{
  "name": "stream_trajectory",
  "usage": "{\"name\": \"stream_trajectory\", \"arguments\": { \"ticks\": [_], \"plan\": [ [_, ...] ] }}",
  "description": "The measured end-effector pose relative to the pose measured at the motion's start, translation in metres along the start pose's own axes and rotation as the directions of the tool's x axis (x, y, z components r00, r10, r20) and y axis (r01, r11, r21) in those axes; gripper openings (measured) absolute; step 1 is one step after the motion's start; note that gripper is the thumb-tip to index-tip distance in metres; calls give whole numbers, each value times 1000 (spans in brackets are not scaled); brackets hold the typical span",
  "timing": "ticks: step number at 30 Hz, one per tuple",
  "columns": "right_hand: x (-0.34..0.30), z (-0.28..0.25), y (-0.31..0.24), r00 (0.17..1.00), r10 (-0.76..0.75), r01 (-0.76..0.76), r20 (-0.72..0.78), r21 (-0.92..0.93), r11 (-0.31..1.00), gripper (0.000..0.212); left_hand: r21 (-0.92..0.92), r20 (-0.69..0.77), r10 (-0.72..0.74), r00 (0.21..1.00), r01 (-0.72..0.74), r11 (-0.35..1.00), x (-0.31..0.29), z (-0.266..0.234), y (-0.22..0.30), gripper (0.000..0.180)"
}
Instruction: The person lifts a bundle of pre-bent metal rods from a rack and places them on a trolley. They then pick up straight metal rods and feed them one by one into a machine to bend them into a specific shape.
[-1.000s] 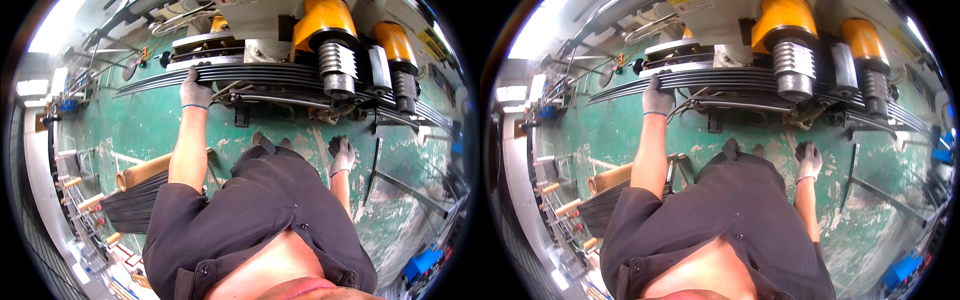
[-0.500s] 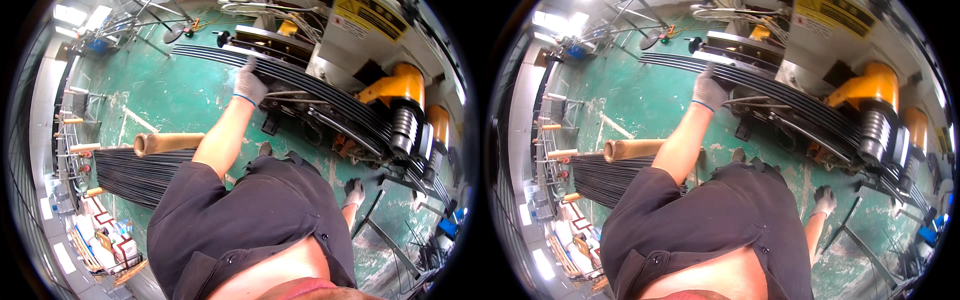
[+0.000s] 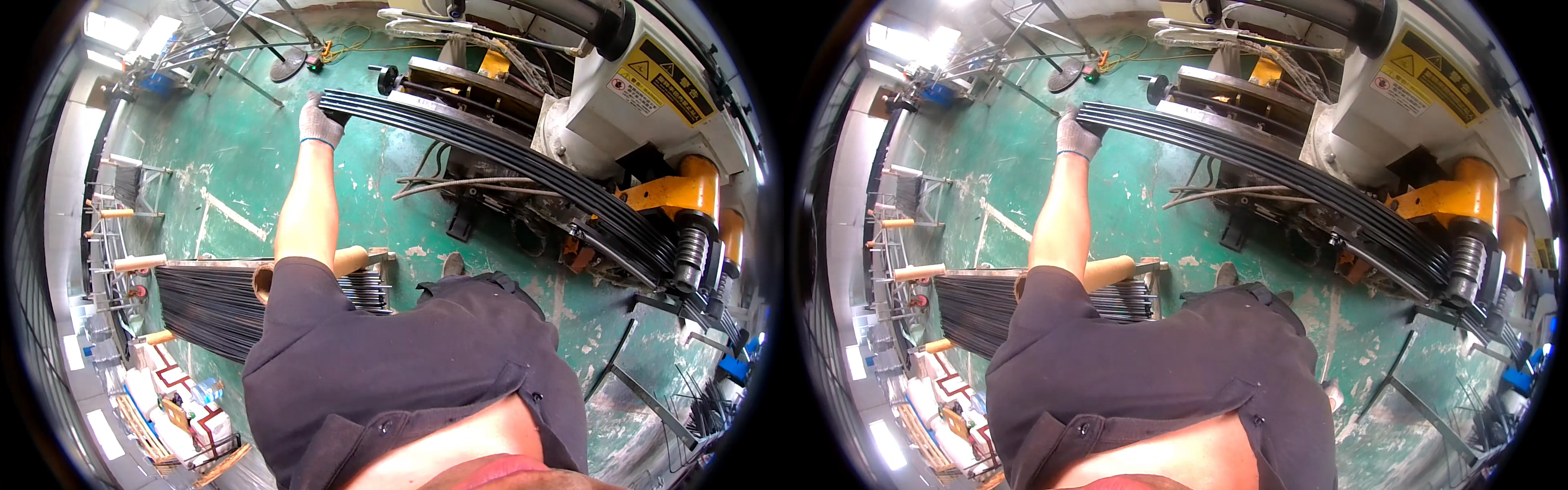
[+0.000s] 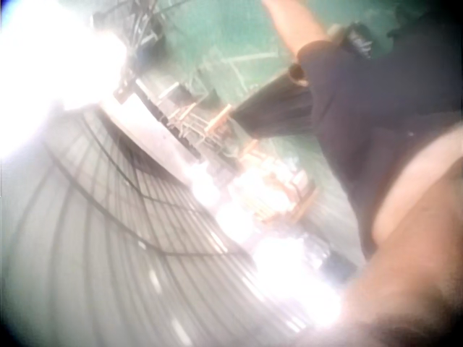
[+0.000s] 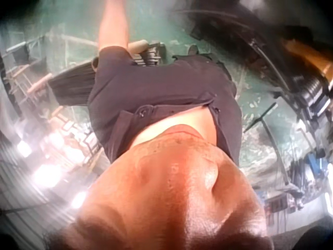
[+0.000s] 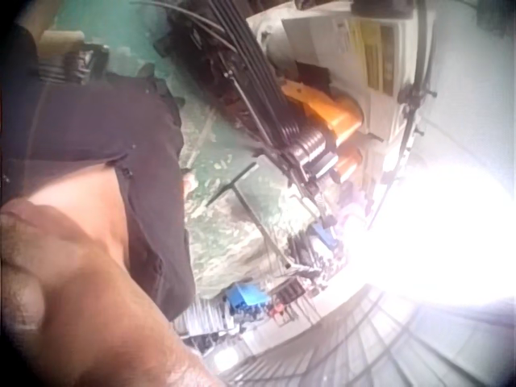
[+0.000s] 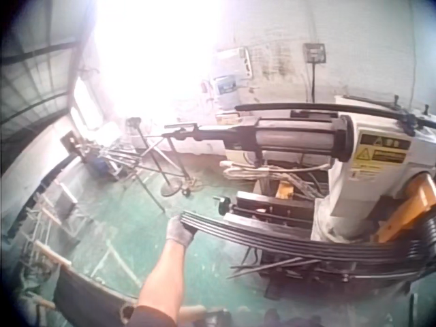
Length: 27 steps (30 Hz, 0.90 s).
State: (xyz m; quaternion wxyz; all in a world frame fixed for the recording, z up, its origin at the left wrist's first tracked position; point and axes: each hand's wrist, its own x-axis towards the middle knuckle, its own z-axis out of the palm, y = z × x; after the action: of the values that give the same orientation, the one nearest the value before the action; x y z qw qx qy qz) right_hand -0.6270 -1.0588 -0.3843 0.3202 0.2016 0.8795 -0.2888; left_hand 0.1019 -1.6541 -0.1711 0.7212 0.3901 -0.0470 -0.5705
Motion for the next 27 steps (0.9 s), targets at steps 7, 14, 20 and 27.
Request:
{"name": "stream_trajectory", "arguments": {
  "ticks": [7,14,20,27],
  "plan": [
    [-32,17,-45,896,-419,401,146,136,906,23,161,54,161,986,-167,973,-2,-1,-9,32],
    [-13,27,-73,870,-466,476,158,-29,879,27,186,299,-90,950,35,982,25,-49,3,37],
    [-80,44,-130,870,-395,377,294,117,919,25,194,504,-220,835,138,971,15,-51,24,56],
    [-4,36,-152,837,-379,384,394,68,921,18,100,148,78,986,-93,991,-12,-45,-18,71]
  ]
}}
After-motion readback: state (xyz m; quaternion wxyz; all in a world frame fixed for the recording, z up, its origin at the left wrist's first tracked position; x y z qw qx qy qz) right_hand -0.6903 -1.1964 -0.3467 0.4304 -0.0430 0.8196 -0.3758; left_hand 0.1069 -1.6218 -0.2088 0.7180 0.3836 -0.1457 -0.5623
